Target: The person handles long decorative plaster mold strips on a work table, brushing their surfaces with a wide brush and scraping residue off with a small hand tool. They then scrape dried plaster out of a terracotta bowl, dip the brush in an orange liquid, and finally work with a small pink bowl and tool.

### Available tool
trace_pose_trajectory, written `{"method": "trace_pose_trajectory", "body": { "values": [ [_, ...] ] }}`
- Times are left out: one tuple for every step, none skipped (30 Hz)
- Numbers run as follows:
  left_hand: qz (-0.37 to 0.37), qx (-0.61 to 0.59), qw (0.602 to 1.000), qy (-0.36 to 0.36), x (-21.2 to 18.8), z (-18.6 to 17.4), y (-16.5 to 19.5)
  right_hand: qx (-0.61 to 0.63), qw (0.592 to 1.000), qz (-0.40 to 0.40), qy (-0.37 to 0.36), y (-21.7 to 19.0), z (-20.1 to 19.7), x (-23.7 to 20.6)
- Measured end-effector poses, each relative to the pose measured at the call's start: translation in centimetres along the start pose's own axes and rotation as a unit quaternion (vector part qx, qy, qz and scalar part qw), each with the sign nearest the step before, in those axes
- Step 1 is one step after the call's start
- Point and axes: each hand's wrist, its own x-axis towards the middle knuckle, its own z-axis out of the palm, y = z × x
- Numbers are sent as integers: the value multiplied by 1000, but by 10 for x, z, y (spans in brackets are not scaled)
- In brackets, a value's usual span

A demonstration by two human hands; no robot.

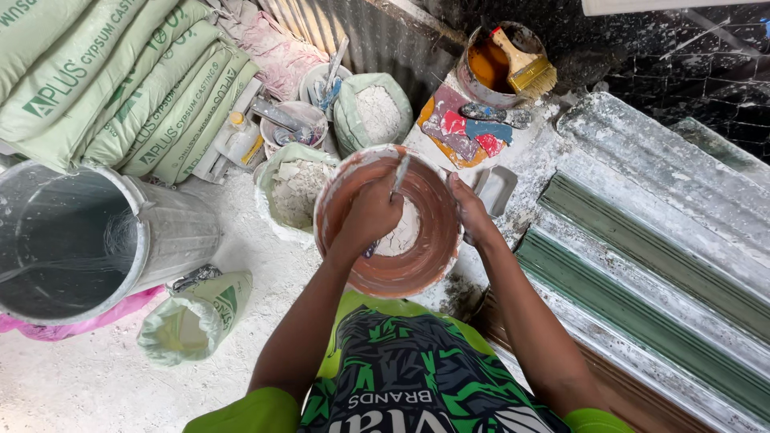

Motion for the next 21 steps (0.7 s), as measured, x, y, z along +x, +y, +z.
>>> {"method": "trace_pose_trajectory", "body": {
  "values": [
    [-16, 20, 999, 46, -1, -3, 1, -6, 1000, 9, 4, 0, 2, -1],
    [44, 21, 998, 36, -1, -6, 3, -8, 1000, -8, -12, 0, 3, -3],
    [102, 23, 994, 26, -2, -9, 4, -8, 999, -25, -30, 0, 4, -5],
    [160, 26, 987, 13, -4, -13, 5, -7, 998, -42, -46, 1, 5, -8],
    [69, 11, 998, -1, -5, -18, 4, -8, 999, -36, -30, 3, 6, -11],
    [-21, -5, 1000, -18, -7, -21, 4, -10, 999, -30, -12, 6, 7, -14],
    [-111, -22, 993, -38, -9, -26, 2, -12, 1000, -23, 8, 10, 6, -19],
    [-46, -17, 998, 28, -12, -29, 0, -36, 998, -36, 31, 15, 6, -23],
    [20, -10, 995, 94, -16, -31, -2, -59, 996, -50, 53, 19, 5, -27],
    [87, -4, 983, 159, -19, -32, -5, -83, 992, -64, 73, 23, 3, -30],
    [78, -14, 987, 141, -24, -29, -8, -79, 992, -61, 75, 26, 0, -32],
    [68, -23, 990, 122, -28, -26, -11, -75, 993, -57, 77, 27, -3, -34],
    [56, -33, 993, 101, -32, -19, -14, -70, 993, -50, 80, 28, -6, -33],
    [62, -40, 994, 77, -36, -11, -17, -90, 993, -60, 51, 28, -8, -32],
    [70, -48, 995, 50, -39, -2, -19, -111, 991, -69, 24, 26, -10, -28],
    [79, -58, 995, 24, -40, 9, -21, -132, 988, -79, -1, 24, -12, -24],
    [17, -56, 997, 41, -40, 17, -24, -122, 992, -25, -4, 21, -12, -19],
    [-45, -53, 996, 58, -40, 26, -26, -111, 993, 29, -9, 19, -12, -13],
    [-108, -50, 990, 75, -39, 33, -27, -98, 992, 83, -13, 17, -10, -9],
    [-56, -12, 995, 81, -38, 38, -27, -102, 992, 76, -7, 16, -8, -5],
    [-6, 26, 996, 88, -37, 41, -27, -107, 992, 70, -2, 15, -5, -2]
  ]
}}
